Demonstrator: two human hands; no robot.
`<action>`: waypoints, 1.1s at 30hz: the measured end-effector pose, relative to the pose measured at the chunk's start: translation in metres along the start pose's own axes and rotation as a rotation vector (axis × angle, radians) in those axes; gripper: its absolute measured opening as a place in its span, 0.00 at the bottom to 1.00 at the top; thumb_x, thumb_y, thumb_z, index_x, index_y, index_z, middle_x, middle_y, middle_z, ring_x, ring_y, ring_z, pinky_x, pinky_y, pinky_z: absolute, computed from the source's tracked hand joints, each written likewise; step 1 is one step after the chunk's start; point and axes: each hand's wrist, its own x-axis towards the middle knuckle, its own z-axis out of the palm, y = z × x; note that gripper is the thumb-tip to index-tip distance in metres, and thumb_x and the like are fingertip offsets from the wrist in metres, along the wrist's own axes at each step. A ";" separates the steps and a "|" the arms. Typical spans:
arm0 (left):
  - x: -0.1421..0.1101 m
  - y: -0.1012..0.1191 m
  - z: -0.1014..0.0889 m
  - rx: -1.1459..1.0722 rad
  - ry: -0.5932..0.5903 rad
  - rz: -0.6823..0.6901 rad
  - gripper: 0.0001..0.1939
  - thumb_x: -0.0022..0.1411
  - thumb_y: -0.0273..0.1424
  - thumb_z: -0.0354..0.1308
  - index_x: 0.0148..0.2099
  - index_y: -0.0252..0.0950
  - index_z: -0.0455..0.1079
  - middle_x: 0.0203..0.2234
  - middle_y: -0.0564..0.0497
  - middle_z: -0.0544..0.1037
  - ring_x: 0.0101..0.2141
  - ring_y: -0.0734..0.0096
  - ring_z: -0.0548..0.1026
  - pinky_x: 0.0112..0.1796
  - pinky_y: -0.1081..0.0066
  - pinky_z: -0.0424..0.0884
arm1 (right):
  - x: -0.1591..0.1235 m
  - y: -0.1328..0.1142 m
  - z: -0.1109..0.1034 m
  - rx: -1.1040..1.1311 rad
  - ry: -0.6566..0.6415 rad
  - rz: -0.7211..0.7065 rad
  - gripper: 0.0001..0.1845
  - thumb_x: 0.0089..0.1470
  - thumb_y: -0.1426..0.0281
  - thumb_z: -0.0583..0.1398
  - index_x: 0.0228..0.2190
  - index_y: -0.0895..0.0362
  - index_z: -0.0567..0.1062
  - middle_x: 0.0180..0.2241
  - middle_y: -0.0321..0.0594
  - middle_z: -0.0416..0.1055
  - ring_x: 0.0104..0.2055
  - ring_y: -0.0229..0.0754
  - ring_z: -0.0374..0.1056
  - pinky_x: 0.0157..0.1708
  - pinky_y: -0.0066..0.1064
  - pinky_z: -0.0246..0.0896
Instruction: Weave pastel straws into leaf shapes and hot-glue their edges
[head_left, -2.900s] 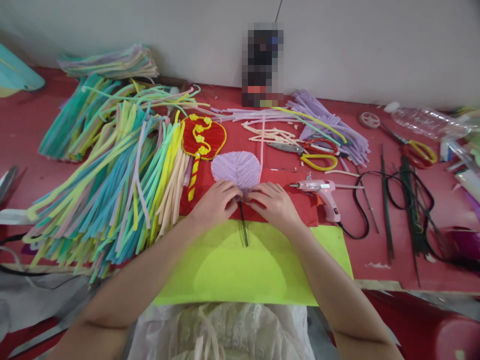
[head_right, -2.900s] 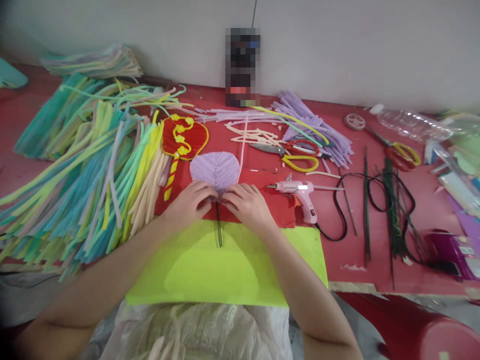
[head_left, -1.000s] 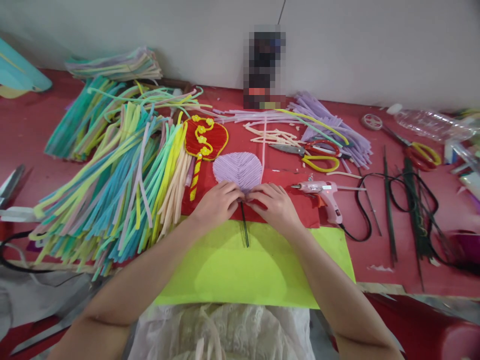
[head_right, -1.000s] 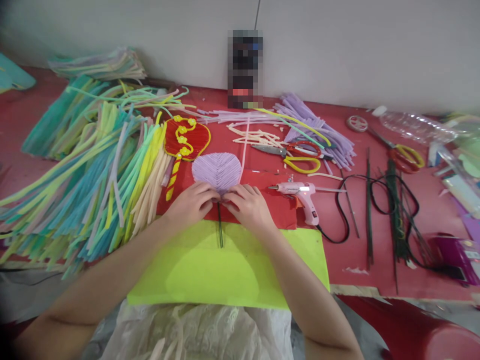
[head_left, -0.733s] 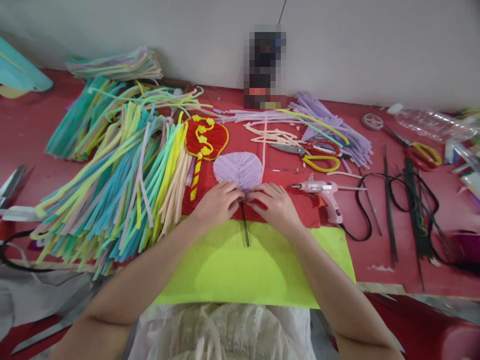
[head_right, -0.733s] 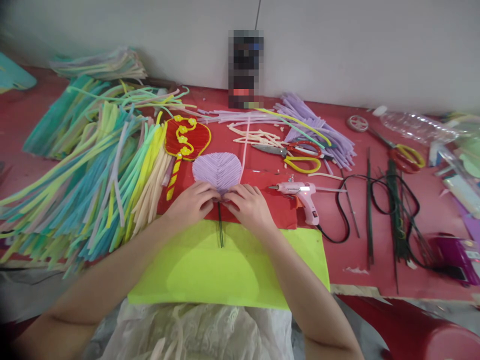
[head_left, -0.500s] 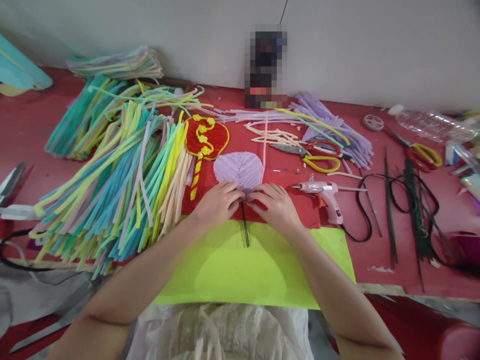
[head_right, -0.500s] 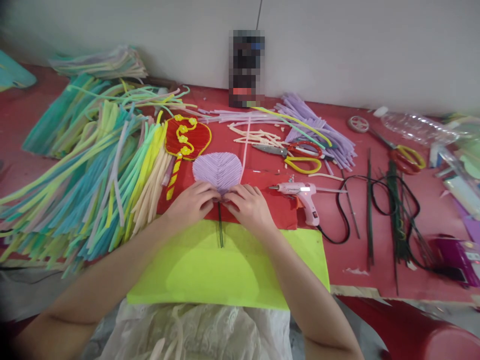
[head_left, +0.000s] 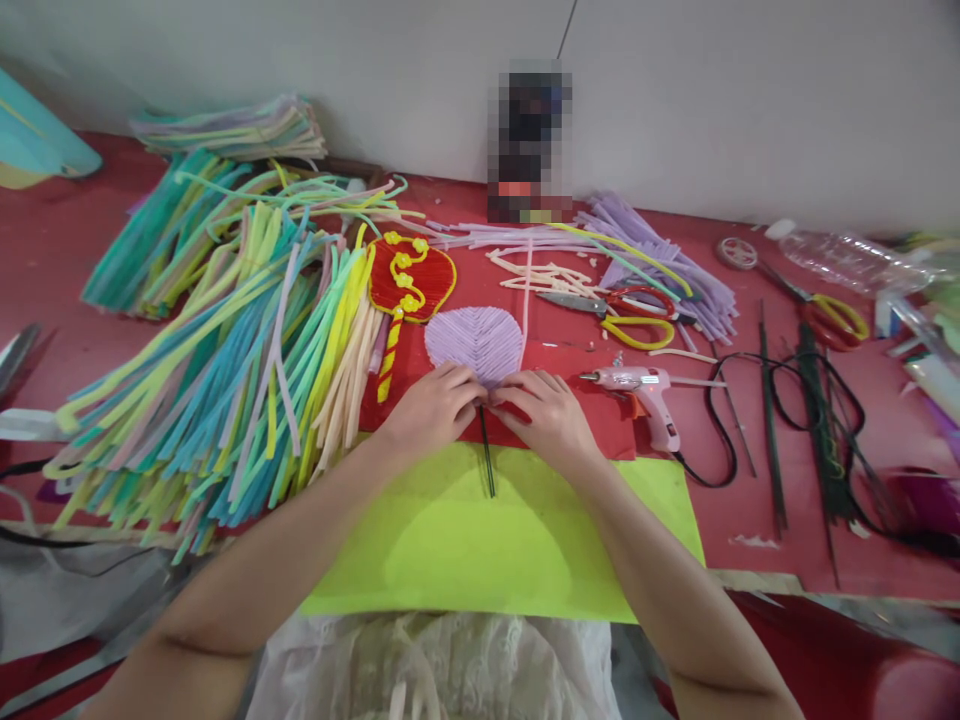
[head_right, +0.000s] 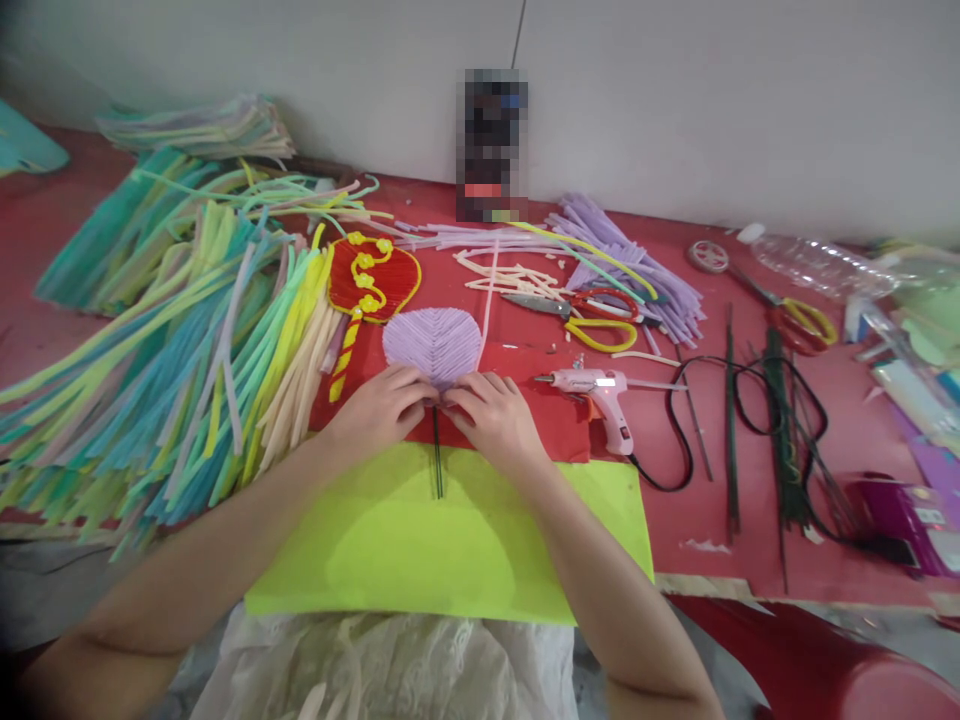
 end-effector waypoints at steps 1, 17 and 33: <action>0.000 0.000 0.000 0.002 -0.001 -0.002 0.09 0.60 0.20 0.51 0.40 0.33 0.71 0.36 0.48 0.74 0.40 0.65 0.71 0.44 0.63 0.71 | 0.000 0.000 0.000 0.003 0.000 -0.002 0.05 0.57 0.70 0.59 0.34 0.54 0.75 0.37 0.39 0.74 0.37 0.41 0.66 0.37 0.33 0.57; 0.001 0.001 0.001 0.001 0.011 -0.002 0.08 0.60 0.20 0.52 0.39 0.32 0.71 0.34 0.48 0.74 0.39 0.65 0.70 0.43 0.63 0.71 | 0.000 0.001 0.003 0.010 -0.007 -0.005 0.06 0.59 0.69 0.57 0.34 0.54 0.75 0.37 0.40 0.74 0.39 0.42 0.67 0.38 0.34 0.56; 0.001 0.002 -0.001 -0.022 -0.011 -0.035 0.08 0.59 0.21 0.52 0.39 0.34 0.70 0.34 0.49 0.73 0.40 0.65 0.70 0.43 0.62 0.71 | 0.000 -0.002 0.003 -0.009 0.012 0.023 0.06 0.58 0.68 0.59 0.34 0.54 0.76 0.37 0.41 0.74 0.37 0.42 0.66 0.38 0.34 0.57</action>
